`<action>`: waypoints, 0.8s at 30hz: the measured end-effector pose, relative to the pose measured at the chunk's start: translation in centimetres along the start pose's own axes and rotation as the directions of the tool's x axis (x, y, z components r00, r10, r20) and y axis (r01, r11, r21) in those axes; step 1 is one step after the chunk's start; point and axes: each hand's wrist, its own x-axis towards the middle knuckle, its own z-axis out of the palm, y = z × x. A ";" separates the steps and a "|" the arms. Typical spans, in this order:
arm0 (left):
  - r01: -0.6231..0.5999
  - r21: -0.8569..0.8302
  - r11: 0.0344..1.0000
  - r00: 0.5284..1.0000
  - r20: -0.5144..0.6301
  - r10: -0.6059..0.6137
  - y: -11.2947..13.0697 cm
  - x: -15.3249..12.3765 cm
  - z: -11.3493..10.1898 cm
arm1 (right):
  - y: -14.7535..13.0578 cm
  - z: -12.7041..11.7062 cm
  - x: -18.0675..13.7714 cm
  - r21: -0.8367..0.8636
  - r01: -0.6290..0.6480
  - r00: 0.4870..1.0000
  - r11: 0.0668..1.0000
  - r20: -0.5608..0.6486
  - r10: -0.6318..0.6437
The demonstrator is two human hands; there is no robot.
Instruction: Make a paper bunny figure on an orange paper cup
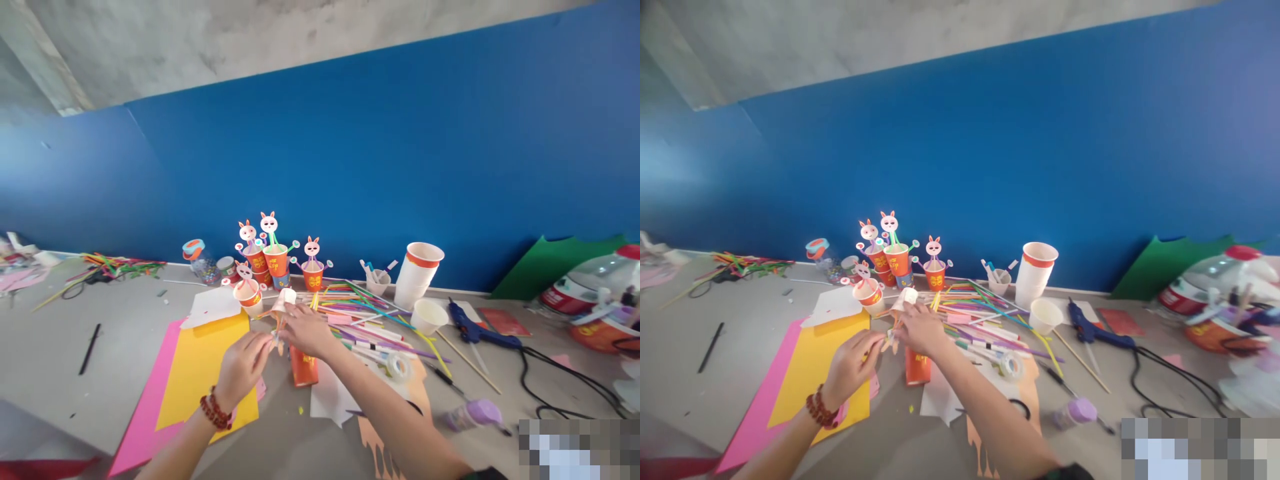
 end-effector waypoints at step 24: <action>0.123 -0.444 0.887 0.985 -0.056 -0.164 3.7 3.8 0.5 | 1.6 -10.0 -4.1 0.905 -0.347 0.900 0.246 0.247 0.360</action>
